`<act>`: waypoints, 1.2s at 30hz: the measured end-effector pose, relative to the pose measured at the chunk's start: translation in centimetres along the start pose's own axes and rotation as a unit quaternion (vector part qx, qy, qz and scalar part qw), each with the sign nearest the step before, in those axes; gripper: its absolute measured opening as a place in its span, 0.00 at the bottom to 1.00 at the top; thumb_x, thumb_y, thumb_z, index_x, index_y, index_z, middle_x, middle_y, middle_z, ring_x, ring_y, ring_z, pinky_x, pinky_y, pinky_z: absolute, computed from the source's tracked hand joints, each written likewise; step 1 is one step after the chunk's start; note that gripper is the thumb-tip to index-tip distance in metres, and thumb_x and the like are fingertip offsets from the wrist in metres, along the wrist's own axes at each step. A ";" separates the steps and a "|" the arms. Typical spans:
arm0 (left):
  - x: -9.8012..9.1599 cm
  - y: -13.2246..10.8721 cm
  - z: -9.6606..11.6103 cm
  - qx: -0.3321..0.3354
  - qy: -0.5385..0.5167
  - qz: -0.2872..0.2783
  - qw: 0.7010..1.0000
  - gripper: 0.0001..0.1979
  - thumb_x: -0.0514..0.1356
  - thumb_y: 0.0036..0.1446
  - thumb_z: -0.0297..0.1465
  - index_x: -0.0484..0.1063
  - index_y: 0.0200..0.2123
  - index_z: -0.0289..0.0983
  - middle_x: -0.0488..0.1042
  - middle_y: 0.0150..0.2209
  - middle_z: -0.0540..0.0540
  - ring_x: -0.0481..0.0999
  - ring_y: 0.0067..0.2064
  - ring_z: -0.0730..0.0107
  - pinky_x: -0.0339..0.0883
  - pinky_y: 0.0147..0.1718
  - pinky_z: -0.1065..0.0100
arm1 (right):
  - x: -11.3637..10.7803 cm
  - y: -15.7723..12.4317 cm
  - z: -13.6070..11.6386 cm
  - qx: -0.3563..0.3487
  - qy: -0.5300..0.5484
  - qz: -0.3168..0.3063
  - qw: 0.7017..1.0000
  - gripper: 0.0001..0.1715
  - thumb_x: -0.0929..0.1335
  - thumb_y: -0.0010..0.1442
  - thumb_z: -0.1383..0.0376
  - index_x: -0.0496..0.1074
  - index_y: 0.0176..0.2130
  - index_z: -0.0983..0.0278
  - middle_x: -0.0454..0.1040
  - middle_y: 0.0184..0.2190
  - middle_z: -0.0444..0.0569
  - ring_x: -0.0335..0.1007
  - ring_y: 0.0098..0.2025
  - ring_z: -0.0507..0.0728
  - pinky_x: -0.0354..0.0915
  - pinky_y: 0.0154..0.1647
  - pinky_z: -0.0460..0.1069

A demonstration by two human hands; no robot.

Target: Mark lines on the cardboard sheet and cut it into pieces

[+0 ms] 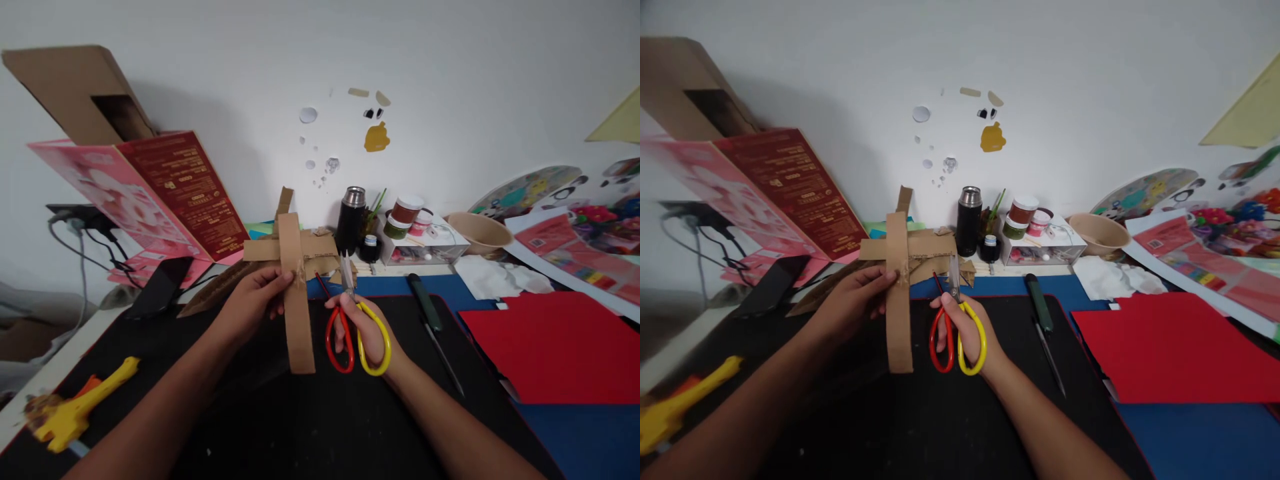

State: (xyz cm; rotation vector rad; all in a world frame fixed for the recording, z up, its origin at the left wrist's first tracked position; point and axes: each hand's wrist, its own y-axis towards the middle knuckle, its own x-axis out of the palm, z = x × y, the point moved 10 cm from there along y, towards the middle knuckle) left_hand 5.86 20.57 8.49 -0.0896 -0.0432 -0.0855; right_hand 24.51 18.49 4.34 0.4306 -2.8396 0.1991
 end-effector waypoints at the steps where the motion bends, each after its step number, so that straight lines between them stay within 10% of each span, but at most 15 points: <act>1: -0.3 0.1 -0.1 -0.001 -0.014 0.012 1.000 0.25 0.73 0.52 0.53 0.74 0.29 0.37 0.68 0.21 0.54 0.64 0.20 0.77 0.56 0.19 0.74 | 0.1 0.0 0.1 -0.001 -0.011 -0.004 1.000 0.36 0.71 0.63 0.36 0.76 0.44 0.66 0.72 0.16 0.40 0.70 0.16 0.54 0.65 0.18 0.45; 14: -0.2 0.6 -3.9 -0.076 -0.058 0.037 0.995 0.27 0.73 0.51 0.56 0.72 0.32 0.38 0.70 0.20 0.55 0.67 0.18 0.76 0.57 0.15 0.75 | 2.2 -1.4 1.3 0.032 -0.104 -0.105 0.988 0.36 0.68 0.67 0.36 0.77 0.44 0.65 0.76 0.18 0.46 0.72 0.18 0.55 0.67 0.24 0.47; 36: 0.7 -0.4 0.2 0.075 0.023 0.063 0.995 0.26 0.69 0.55 0.57 0.71 0.33 0.39 0.71 0.18 0.55 0.68 0.15 0.74 0.62 0.14 0.74 | 2.3 -0.9 0.9 -0.018 -0.108 -0.114 0.987 0.40 0.69 0.60 0.29 0.74 0.38 0.64 0.73 0.25 0.44 0.68 0.23 0.54 0.67 0.25 0.48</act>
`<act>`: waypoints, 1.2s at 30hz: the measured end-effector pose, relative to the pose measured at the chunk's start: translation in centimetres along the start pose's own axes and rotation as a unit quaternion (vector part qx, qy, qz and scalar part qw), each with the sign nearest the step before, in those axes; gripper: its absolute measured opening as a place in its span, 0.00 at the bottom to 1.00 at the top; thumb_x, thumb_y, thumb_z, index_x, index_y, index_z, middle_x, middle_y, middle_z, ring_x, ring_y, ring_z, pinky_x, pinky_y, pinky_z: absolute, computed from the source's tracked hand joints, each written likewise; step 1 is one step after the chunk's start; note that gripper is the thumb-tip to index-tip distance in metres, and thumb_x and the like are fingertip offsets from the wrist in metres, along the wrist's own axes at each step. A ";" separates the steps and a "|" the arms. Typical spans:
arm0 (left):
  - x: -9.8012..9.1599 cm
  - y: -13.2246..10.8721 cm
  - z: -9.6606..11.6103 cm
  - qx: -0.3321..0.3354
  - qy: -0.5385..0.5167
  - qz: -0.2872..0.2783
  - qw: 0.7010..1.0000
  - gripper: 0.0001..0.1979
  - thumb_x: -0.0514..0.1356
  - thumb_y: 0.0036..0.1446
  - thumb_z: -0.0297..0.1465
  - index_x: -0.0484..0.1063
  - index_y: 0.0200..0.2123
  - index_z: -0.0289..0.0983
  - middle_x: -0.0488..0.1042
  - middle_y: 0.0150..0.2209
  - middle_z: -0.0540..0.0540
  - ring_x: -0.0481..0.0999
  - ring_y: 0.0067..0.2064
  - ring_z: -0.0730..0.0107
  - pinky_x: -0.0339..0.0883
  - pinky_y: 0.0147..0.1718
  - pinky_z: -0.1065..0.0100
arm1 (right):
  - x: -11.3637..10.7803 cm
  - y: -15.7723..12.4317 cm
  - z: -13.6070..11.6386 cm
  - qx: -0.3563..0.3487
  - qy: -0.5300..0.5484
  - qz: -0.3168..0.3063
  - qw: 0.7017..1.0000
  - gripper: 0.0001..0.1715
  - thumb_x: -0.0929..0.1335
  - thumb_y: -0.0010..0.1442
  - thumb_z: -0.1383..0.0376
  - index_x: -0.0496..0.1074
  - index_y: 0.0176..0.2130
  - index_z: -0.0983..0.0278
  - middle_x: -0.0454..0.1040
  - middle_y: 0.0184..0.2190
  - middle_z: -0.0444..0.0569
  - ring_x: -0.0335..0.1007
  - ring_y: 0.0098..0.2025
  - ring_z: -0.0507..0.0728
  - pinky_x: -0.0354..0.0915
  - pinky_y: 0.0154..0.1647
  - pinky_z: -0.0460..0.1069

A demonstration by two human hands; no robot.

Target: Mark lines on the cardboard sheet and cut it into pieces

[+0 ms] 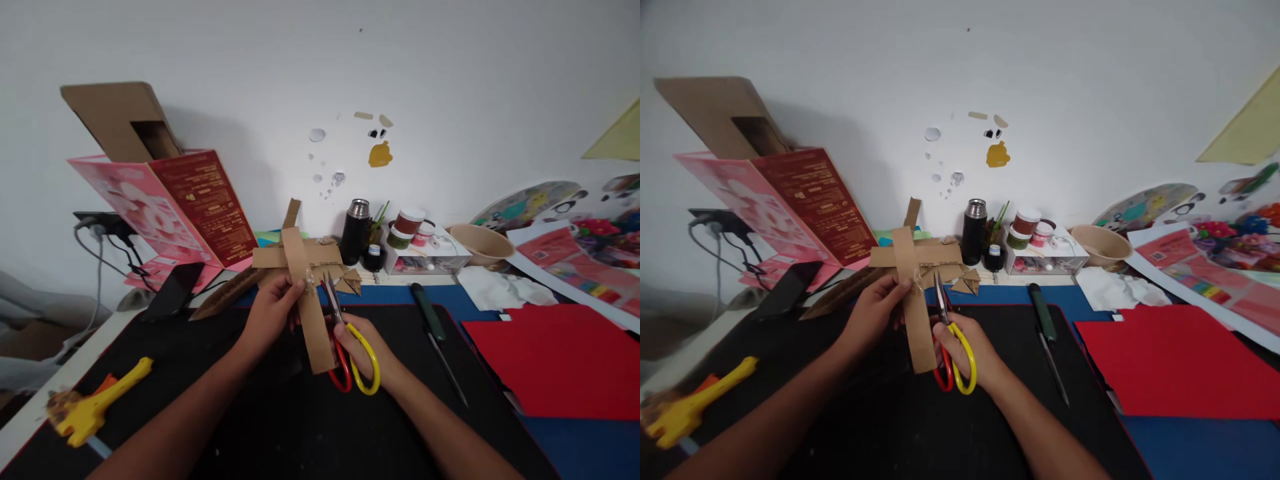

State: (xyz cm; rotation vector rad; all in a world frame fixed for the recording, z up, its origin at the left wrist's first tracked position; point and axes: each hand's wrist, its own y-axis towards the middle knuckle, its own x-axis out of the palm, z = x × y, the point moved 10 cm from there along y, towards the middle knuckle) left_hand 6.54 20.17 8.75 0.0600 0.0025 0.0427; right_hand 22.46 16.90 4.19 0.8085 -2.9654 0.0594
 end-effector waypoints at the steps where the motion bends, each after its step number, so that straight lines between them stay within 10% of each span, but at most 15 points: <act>1: -0.1 0.0 0.0 0.004 0.003 0.004 1.000 0.26 0.69 0.55 0.56 0.71 0.33 0.39 0.71 0.18 0.55 0.68 0.15 0.74 0.62 0.14 0.74 | 0.0 -0.1 0.0 -0.007 -0.011 -0.005 1.000 0.41 0.69 0.60 0.29 0.74 0.38 0.64 0.73 0.26 0.45 0.68 0.24 0.54 0.66 0.26 0.47; 10: -0.3 0.1 -0.7 -0.005 -0.006 0.021 1.000 0.24 0.69 0.56 0.54 0.70 0.33 0.39 0.70 0.19 0.57 0.68 0.15 0.75 0.60 0.12 0.74 | 1.1 -0.6 -0.9 -0.036 -0.005 -0.038 0.999 0.36 0.73 0.58 0.33 0.77 0.38 0.64 0.71 0.28 0.43 0.68 0.28 0.54 0.63 0.28 0.46; 23: -0.4 0.4 -1.0 0.009 -0.042 0.027 0.999 0.24 0.73 0.54 0.52 0.69 0.34 0.39 0.73 0.22 0.55 0.70 0.17 0.74 0.63 0.14 0.74 | -1.8 0.3 0.0 0.019 -0.031 0.068 0.997 0.22 0.78 0.57 0.47 0.81 0.36 0.63 0.72 0.26 0.42 0.66 0.28 0.54 0.64 0.32 0.48; 36: 2.4 -0.4 -2.3 -0.136 -0.242 -0.131 0.952 0.31 0.82 0.44 0.44 0.84 0.50 0.38 0.84 0.42 0.43 0.71 0.23 0.82 0.62 0.17 0.81 | -1.6 -0.1 -1.5 -0.001 -0.015 0.050 0.999 0.25 0.77 0.57 0.45 0.77 0.34 0.64 0.70 0.27 0.41 0.65 0.29 0.54 0.62 0.33 0.47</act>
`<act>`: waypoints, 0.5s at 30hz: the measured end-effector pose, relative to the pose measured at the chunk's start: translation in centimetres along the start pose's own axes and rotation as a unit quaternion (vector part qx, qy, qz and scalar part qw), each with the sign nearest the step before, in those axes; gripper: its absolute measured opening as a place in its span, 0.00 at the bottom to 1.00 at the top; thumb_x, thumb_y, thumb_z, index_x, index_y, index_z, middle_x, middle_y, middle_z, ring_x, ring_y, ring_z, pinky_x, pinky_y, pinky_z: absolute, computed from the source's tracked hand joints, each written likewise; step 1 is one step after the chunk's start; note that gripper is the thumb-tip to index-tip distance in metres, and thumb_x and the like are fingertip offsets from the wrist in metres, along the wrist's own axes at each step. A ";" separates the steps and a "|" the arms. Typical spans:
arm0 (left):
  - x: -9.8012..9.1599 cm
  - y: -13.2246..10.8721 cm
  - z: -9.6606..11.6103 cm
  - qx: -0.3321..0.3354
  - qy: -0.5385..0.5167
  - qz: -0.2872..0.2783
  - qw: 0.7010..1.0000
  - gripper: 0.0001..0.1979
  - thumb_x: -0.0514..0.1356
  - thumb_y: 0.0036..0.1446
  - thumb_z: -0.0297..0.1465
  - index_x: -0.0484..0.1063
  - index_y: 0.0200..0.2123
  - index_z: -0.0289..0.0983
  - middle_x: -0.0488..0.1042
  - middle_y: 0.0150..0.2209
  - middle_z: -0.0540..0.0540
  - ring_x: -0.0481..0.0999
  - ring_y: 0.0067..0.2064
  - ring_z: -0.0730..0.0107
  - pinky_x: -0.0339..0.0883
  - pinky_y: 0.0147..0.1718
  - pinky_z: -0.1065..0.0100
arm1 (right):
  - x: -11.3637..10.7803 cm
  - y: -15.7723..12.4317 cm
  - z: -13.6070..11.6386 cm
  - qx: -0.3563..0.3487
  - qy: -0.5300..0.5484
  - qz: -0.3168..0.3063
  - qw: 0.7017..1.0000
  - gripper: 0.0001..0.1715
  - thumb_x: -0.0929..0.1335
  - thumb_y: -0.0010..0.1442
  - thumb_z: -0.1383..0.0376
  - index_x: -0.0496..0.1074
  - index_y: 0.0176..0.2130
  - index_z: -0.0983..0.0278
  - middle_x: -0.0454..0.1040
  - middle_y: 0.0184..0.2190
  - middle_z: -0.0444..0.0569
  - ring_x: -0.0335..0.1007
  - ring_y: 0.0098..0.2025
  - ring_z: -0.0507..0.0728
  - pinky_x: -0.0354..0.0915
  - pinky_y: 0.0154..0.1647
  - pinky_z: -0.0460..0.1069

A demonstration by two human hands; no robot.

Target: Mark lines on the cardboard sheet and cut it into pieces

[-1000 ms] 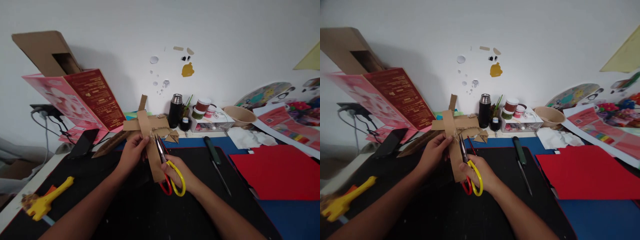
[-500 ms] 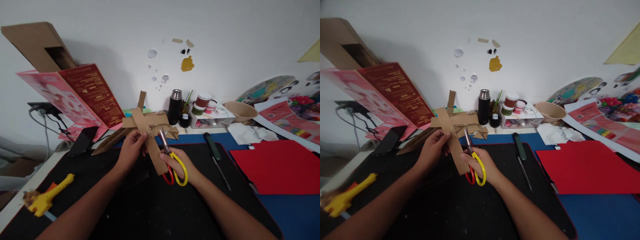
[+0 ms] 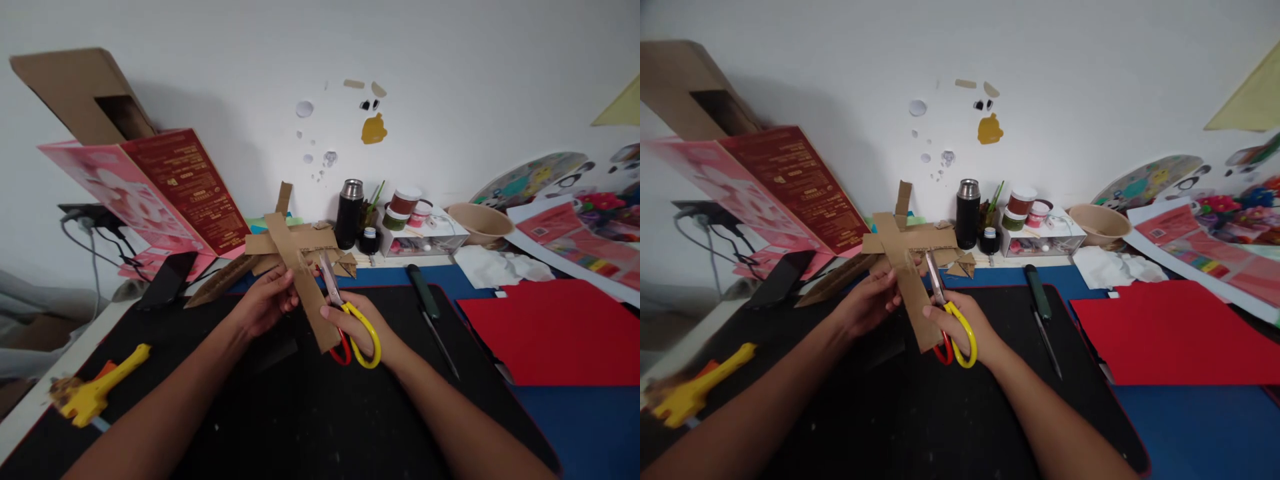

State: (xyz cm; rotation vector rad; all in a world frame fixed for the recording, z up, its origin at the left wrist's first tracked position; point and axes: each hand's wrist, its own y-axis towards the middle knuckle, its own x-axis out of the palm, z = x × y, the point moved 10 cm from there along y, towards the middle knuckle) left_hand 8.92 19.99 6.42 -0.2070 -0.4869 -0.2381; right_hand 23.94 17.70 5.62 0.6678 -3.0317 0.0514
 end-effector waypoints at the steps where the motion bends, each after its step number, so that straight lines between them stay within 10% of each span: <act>1: -0.2 0.1 -0.2 -0.002 -0.009 0.002 1.000 0.31 0.82 0.44 0.43 0.84 0.50 0.38 0.85 0.43 0.43 0.71 0.23 0.83 0.62 0.17 0.82 | 0.1 0.0 0.0 0.000 0.007 -0.005 1.000 0.25 0.77 0.57 0.45 0.77 0.34 0.63 0.71 0.27 0.41 0.65 0.29 0.54 0.63 0.32 0.47; 15: -1.9 0.4 0.8 0.060 -0.066 0.044 0.995 0.31 0.84 0.41 0.36 0.84 0.49 0.33 0.85 0.43 0.43 0.72 0.25 0.83 0.68 0.23 0.82 | -0.4 0.2 1.7 0.085 0.081 0.014 0.993 0.30 0.77 0.53 0.40 0.73 0.38 0.60 0.76 0.22 0.41 0.75 0.19 0.56 0.69 0.20 0.47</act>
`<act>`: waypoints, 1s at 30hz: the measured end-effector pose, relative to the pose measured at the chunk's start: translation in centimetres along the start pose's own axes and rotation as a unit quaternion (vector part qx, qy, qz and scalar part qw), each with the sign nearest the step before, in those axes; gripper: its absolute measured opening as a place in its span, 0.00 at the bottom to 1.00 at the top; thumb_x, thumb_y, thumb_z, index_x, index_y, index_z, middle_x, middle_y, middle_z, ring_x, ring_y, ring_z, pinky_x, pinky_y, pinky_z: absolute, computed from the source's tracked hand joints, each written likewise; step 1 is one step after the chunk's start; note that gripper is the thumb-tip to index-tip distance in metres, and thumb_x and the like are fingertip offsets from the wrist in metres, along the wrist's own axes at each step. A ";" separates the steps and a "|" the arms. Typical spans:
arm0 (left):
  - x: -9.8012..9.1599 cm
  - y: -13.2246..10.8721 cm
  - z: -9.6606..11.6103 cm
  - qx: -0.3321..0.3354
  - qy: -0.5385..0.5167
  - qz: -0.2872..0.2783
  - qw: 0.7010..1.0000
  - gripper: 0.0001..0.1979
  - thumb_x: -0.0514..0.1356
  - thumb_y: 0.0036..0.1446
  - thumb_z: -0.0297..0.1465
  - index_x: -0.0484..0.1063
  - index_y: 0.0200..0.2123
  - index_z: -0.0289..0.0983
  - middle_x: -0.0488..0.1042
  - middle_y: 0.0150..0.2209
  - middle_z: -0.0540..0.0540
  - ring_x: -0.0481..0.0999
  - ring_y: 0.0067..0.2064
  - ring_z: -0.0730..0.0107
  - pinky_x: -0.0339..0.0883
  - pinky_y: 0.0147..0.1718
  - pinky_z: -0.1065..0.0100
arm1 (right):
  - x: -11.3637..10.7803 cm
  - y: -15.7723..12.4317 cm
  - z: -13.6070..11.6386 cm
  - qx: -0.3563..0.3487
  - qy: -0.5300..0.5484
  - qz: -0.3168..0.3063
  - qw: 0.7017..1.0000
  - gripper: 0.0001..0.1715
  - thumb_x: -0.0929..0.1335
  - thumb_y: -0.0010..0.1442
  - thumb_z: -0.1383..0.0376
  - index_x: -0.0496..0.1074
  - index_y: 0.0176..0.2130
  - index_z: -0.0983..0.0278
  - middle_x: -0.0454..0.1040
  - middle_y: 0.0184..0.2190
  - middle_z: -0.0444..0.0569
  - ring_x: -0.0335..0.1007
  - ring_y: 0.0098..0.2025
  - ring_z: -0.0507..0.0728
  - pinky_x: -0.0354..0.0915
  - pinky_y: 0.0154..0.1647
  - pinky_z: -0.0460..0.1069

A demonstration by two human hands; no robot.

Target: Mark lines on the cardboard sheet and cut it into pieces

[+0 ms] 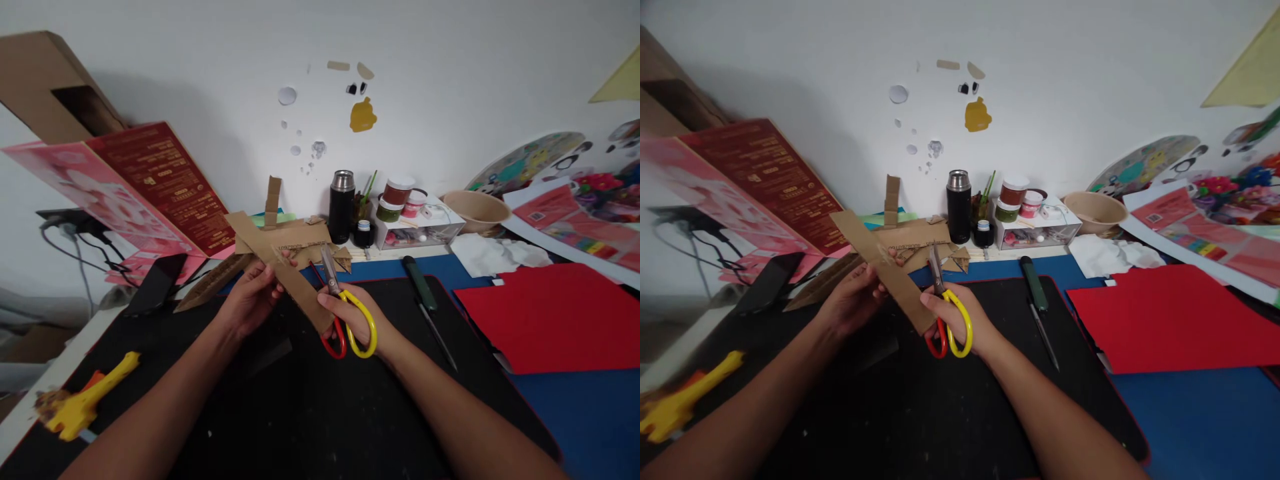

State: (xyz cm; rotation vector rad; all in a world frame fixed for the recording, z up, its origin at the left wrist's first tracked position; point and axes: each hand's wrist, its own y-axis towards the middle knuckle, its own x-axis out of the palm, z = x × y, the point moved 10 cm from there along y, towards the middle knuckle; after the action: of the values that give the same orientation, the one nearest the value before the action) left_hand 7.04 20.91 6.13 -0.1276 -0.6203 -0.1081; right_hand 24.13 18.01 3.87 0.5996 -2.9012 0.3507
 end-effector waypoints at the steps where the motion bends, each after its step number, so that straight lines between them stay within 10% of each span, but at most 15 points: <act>1: 0.1 0.0 0.0 0.003 0.003 -0.002 1.000 0.31 0.84 0.41 0.36 0.84 0.49 0.33 0.85 0.44 0.42 0.72 0.26 0.83 0.69 0.23 0.81 | -0.1 0.0 0.0 -0.003 0.000 0.005 1.000 0.29 0.78 0.53 0.41 0.73 0.38 0.60 0.76 0.22 0.41 0.75 0.20 0.56 0.69 0.20 0.47; 15: -1.0 0.4 3.8 0.079 0.019 0.024 0.996 0.31 0.82 0.44 0.37 0.82 0.52 0.36 0.85 0.42 0.44 0.75 0.29 0.75 0.67 0.24 0.76 | -1.6 0.5 -0.7 -0.025 -0.008 0.036 0.999 0.26 0.76 0.55 0.44 0.72 0.37 0.61 0.75 0.19 0.41 0.73 0.19 0.55 0.65 0.20 0.45; 30: -4.5 1.1 2.6 0.106 0.036 0.148 0.983 0.27 0.83 0.39 0.44 0.75 0.33 0.35 0.79 0.28 0.49 0.74 0.23 0.75 0.67 0.20 0.75 | -0.4 0.0 -1.3 -0.048 -0.079 0.001 0.996 0.43 0.74 0.57 0.34 0.74 0.52 0.66 0.78 0.20 0.45 0.76 0.21 0.59 0.70 0.21 0.49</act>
State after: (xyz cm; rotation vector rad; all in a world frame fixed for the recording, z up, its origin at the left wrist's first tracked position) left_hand 2.09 22.70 5.50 -0.0086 -0.5303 0.2406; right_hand 24.68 18.48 5.05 0.6352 -3.0486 0.1701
